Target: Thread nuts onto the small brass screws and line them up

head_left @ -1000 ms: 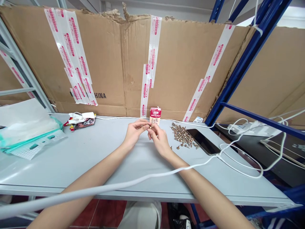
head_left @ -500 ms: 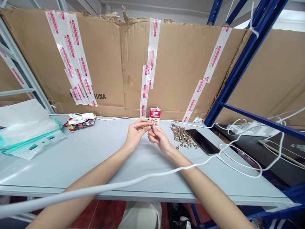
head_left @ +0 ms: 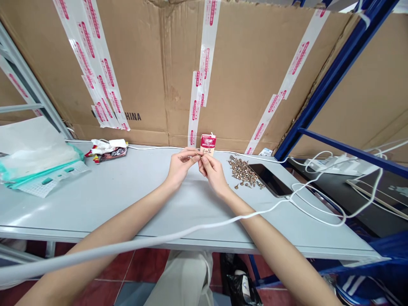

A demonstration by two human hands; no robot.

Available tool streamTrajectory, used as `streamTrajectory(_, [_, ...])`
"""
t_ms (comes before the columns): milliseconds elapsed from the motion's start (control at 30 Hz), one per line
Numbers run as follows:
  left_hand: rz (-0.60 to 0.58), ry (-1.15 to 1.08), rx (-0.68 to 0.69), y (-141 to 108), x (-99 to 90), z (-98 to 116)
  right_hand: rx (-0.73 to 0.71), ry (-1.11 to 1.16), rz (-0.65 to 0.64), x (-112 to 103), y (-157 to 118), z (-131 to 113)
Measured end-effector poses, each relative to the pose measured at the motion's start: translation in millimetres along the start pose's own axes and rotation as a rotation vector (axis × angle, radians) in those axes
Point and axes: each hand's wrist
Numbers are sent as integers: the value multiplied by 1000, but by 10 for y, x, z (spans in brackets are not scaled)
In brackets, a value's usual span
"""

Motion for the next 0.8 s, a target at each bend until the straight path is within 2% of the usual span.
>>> streamTrajectory(100, [4,15,-19,-1,-2,-2,115,191,-120,-12,34,8])
streamTrajectory(167, [9,12,-31,1,-7,-11,138,223,-153,-26,51,21])
streamTrajectory(433, [29,13,-36,11,-9,-8,34,105,-45,11,25,91])
streamTrajectory(600, [22,58,-10,5,-18,-30,79,133,-119,16,21,83])
streamTrajectory(800, [37,86,-16,11,-22,-35,20,8,-37,0,12,63])
Point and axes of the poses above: each hand's wrist, its own y-axis towards the middle knuckle, its own x-axis out of the palm, z = x × y, and after that the axes turned 3 degrees about -y, right-handed
